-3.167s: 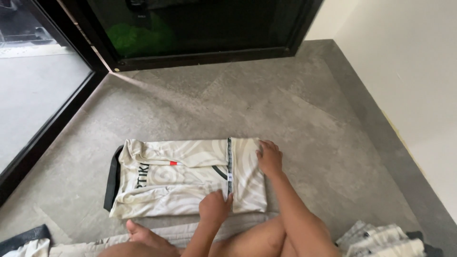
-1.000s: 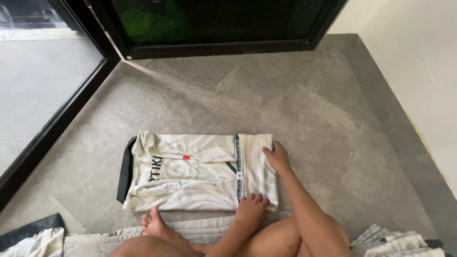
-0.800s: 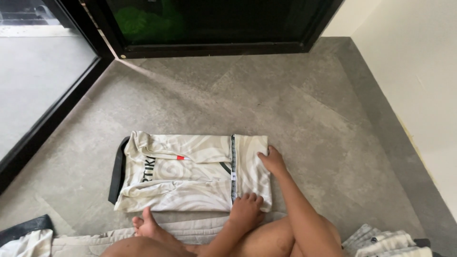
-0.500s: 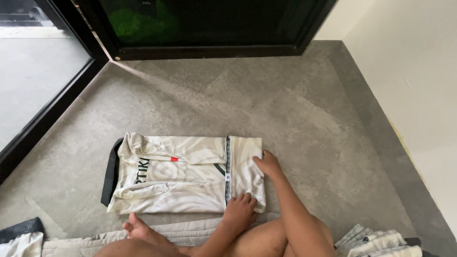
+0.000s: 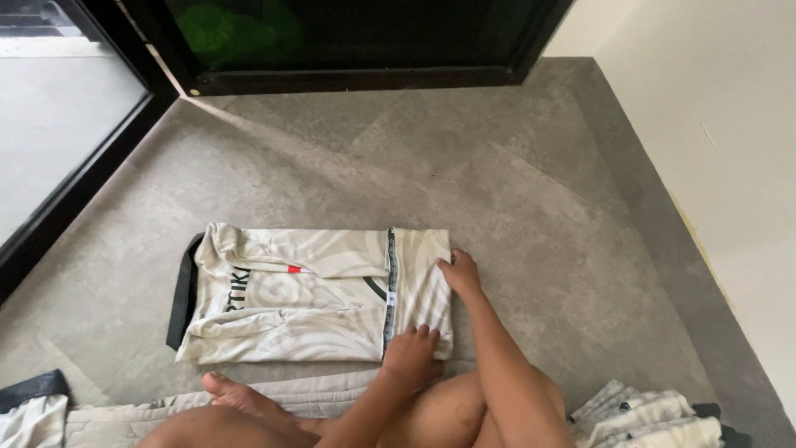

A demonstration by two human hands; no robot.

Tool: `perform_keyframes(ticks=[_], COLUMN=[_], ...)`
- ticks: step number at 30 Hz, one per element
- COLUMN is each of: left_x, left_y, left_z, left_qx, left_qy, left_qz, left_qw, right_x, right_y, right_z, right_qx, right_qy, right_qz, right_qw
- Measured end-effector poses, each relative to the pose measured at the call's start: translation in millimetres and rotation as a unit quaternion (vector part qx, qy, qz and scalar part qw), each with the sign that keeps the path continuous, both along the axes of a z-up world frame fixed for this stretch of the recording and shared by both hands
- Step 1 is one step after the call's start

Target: The person folds shirts by hand on the floor, smoothing the fabric and aligning the sleeves before stacking them.

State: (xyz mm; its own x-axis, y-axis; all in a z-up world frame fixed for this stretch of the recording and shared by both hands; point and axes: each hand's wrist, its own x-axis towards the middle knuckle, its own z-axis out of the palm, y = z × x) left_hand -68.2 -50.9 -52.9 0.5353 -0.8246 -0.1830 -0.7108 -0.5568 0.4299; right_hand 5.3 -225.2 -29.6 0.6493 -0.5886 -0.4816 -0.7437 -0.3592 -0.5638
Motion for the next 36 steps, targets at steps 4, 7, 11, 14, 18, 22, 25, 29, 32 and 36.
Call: perform_keyframes(ticks=[4,7,11,14,18,22,25,29,32,36], left_x=[3.2,3.8,-1.0,-7.3,-13.2,-22.6,-19.2,-20.1,-20.6,-19.8], left_y=[-27.6,-49.7,-72.2,-90.6,-103.4,-86.9,-81.5,-79.6,-79.6,-80.5], left_z=[33.3,41.9,43.5,-5.1,-21.5,13.7,9.3,9.6,10.7,8.3], left_qx=[0.125,0.182,0.26,0.227,0.122,0.142,0.142,0.109,0.121,0.103], left_qy=[0.032,0.032,0.059,0.027,0.029,0.079,-0.002,-0.013,-0.003,-0.031], left_qz=[-0.002,0.044,0.086,0.086,0.133,0.156,0.144,0.157,0.158,0.139], left_qw=[0.992,0.982,0.96,0.97,0.983,0.974,0.979,0.982,0.98,0.984], right_x=[-2.3,0.6,-2.5,-7.3,-8.9,-7.7,-4.5,-4.0,-7.2,-10.2], right_y=[3.0,-2.5,-1.1,-10.7,-28.5,-32.7,-33.6,-38.2,-45.9,-54.6], right_z=[19.6,12.5,21.8,13.3,0.7,9.7,17.9,33.2,40.8,47.6], right_qx=[0.047,0.045,0.038,0.023,0.012,0.083,0.079,0.111,0.135,0.159], right_qy=[0.006,0.015,-0.014,-0.071,-0.136,-0.058,-0.062,-0.021,0.026,0.067], right_qz=[-0.031,-0.027,-0.026,-0.033,-0.086,-0.152,-0.135,-0.123,-0.11,-0.09], right_qw=[0.998,0.999,0.999,0.997,0.987,0.983,0.986,0.986,0.984,0.981])
